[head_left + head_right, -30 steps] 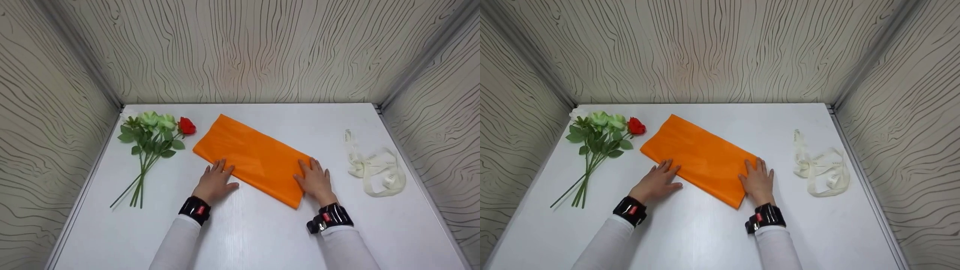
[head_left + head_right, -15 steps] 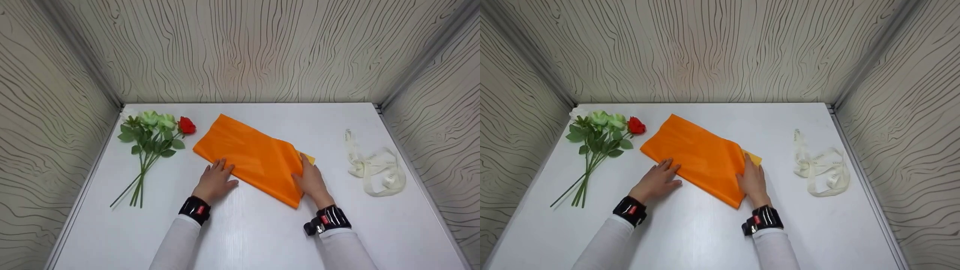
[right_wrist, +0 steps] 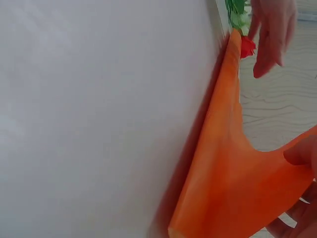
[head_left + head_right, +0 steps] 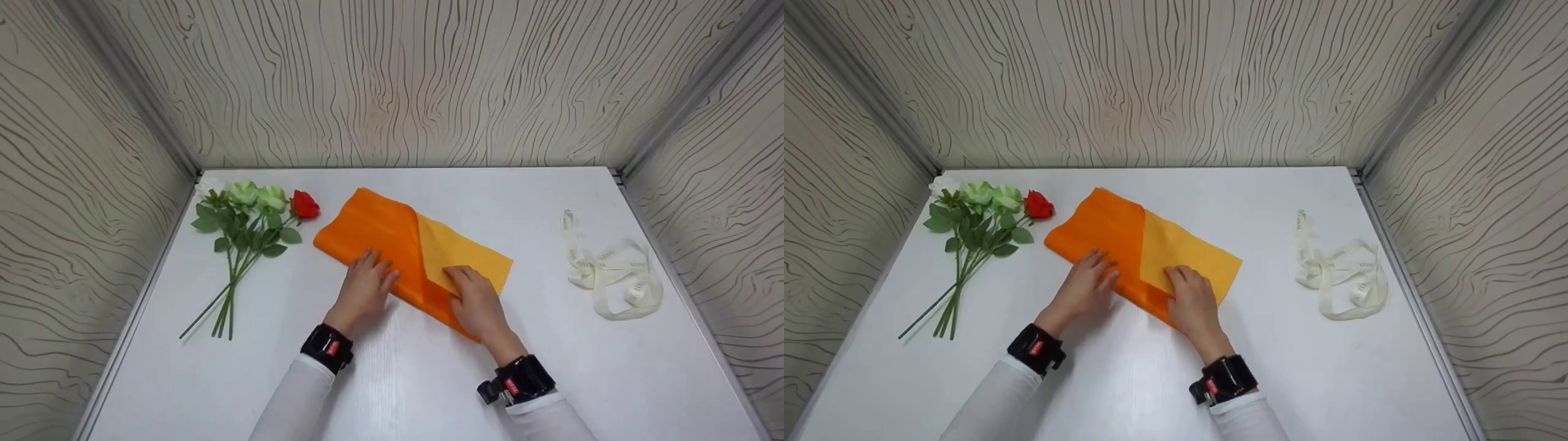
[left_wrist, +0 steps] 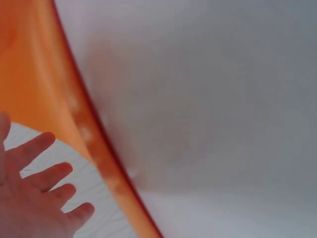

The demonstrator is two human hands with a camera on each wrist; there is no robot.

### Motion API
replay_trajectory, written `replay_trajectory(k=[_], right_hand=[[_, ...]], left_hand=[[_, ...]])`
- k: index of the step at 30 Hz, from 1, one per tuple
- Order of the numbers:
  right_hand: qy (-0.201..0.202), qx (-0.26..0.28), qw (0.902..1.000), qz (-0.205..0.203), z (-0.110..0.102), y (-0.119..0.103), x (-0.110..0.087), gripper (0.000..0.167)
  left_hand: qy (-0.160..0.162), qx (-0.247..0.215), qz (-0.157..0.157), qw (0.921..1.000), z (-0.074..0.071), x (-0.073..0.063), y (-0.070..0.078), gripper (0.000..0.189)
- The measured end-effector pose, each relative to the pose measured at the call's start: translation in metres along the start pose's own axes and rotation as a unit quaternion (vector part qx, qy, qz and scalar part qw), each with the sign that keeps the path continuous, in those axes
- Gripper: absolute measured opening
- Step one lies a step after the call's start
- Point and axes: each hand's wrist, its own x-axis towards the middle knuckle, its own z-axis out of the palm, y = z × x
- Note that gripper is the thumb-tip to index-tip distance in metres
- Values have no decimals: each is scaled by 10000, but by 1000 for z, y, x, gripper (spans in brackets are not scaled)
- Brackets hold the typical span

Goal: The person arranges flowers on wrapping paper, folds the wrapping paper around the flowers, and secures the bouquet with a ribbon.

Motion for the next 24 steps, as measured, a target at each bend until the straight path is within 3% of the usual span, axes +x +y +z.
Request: replay_trajectory(k=[3, 6, 10, 13, 16, 20, 22, 24], right_hand=[[72, -275, 9989, -374, 3, -10, -4, 42], [79, -440, 9970, -634, 7, -17, -8, 41], [14, -709, 9933, -913, 11, -20, -11, 42], [-285, -694, 9918, -1033, 10, -19, -13, 46], [-832, -259, 9930, -800, 3, -15, -13, 55], [-1285, 525, 9903, -54, -7, -2, -6, 54], [-1388, 579, 9884, 221, -9, 8, -1, 49], [-1505, 254, 9878, 321, -9, 20, 1, 49]], left_hand=[[97, -735, -226, 9970, -3, 3, 14, 56], [24, -1435, -527, 9882, -4, 4, 24, 57], [-87, -1928, -620, 9792, -3, 4, 28, 44], [-107, -2079, -542, 9766, -2, 3, 27, 30], [-184, -2210, -604, 9732, -1, 2, 25, 21], [-243, -2395, -782, 9674, -2, 2, 22, 19], [-212, -2497, -828, 9646, -3, 1, 20, 19], [-184, -2556, -839, 9629, -4, 0, 18, 18]])
